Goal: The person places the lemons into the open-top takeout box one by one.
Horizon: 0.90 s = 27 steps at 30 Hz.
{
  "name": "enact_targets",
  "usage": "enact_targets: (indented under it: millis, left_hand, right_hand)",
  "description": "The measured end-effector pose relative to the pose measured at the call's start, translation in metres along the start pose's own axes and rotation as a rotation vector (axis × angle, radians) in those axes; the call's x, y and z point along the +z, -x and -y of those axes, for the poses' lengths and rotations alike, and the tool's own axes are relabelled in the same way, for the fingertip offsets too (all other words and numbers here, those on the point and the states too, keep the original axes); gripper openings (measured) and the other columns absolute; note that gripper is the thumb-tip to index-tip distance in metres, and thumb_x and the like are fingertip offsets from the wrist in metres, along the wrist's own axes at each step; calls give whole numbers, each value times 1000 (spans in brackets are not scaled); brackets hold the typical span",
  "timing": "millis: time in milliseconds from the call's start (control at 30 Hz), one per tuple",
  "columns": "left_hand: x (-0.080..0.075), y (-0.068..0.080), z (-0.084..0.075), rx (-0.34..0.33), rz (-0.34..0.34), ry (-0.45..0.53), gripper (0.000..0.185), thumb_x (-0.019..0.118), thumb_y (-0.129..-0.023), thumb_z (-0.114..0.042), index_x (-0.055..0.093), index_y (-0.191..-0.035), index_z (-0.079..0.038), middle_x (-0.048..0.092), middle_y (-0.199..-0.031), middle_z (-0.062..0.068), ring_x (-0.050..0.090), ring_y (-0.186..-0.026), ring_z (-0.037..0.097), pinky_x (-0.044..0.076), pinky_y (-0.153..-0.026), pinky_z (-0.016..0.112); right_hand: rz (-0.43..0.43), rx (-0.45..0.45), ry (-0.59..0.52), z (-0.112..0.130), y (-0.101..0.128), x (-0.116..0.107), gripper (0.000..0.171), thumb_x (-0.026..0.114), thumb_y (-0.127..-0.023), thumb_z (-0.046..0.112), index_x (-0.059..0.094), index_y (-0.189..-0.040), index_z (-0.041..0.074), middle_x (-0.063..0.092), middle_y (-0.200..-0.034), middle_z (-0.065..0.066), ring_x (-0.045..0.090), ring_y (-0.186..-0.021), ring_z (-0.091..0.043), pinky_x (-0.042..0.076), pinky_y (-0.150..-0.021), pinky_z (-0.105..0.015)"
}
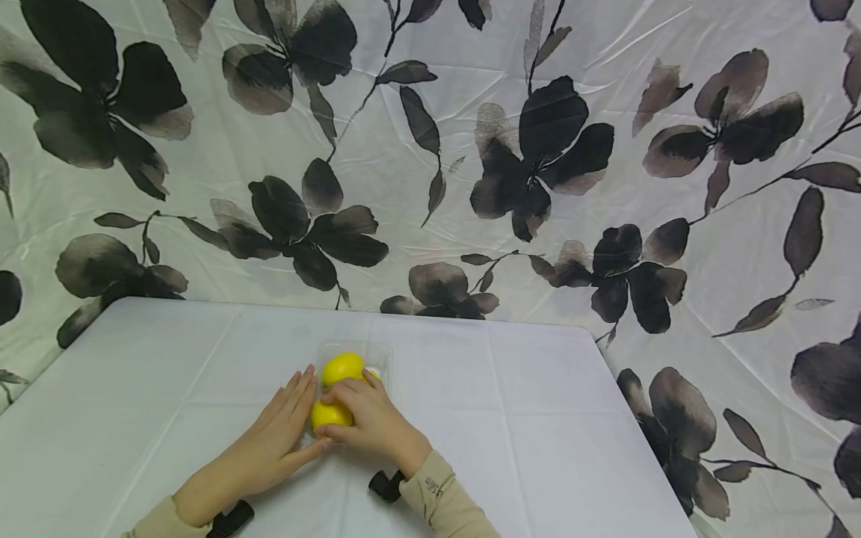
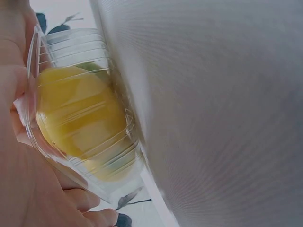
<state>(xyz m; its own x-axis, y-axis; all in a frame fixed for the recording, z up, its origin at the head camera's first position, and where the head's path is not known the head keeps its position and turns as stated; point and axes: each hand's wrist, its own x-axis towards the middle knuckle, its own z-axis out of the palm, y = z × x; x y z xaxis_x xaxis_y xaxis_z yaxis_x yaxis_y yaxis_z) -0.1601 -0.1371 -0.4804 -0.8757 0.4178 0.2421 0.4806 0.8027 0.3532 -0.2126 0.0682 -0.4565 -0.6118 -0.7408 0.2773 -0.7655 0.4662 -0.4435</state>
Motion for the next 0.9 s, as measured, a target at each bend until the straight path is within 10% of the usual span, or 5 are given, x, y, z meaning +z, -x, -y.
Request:
enact_targets:
  millis: [900]
  left_hand:
    - [-1, 0, -1, -1, -6, 11, 94, 53, -97, -58, 17, -155, 7, 9, -163, 22, 10, -149, 43, 19, -115, 63]
  right_hand:
    - [90, 4, -76, -4, 0, -7, 35, 74, -89, 14, 68, -124, 14, 57, -140, -5, 43, -136, -16, 13, -119, -58]
